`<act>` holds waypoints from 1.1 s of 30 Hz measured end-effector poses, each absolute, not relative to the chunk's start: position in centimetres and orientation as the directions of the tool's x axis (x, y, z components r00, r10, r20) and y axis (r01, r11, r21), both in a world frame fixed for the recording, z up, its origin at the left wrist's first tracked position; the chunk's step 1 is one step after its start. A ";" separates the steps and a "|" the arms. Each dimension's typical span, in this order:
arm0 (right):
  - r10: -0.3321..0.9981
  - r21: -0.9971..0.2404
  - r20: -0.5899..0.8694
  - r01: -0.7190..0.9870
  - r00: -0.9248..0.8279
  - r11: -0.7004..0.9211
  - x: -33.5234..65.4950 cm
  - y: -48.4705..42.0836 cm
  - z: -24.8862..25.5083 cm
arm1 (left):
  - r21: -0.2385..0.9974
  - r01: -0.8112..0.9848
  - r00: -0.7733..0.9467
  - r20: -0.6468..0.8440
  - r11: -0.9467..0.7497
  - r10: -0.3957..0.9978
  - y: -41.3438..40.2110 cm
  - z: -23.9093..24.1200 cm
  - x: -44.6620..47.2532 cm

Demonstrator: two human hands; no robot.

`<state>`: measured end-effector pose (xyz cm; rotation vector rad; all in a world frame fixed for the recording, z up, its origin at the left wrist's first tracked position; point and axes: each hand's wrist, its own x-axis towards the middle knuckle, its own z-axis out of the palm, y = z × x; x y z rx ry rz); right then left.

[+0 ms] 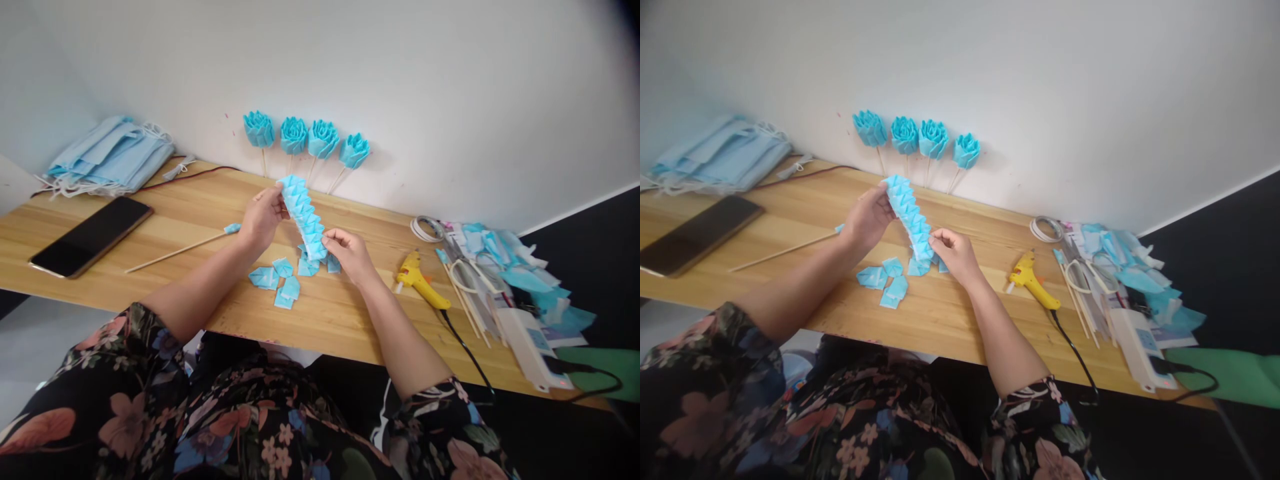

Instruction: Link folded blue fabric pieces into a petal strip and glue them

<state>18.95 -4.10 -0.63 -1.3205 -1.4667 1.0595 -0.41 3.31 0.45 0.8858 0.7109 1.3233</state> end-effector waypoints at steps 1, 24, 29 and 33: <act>0.997 -0.964 0.062 0.254 -0.055 0.074 18.9 -4.1 -0.6 | 0.865 -0.501 0.138 0.038 0.037 0.990 3.3 0.6 -0.4; 0.997 -0.965 0.056 0.251 -0.058 0.069 18.8 -4.2 -0.5 | 0.871 -0.488 0.151 0.016 0.061 0.988 3.1 0.5 -0.2; 0.997 -0.967 0.057 0.244 -0.060 0.070 18.8 -4.1 -0.5 | 0.872 -0.482 0.173 -0.001 0.086 0.985 3.1 0.3 -0.2; 0.997 -0.968 0.059 0.242 -0.056 0.071 18.9 -4.1 -0.6 | 0.872 -0.481 0.178 -0.004 0.091 0.984 3.1 0.4 -0.2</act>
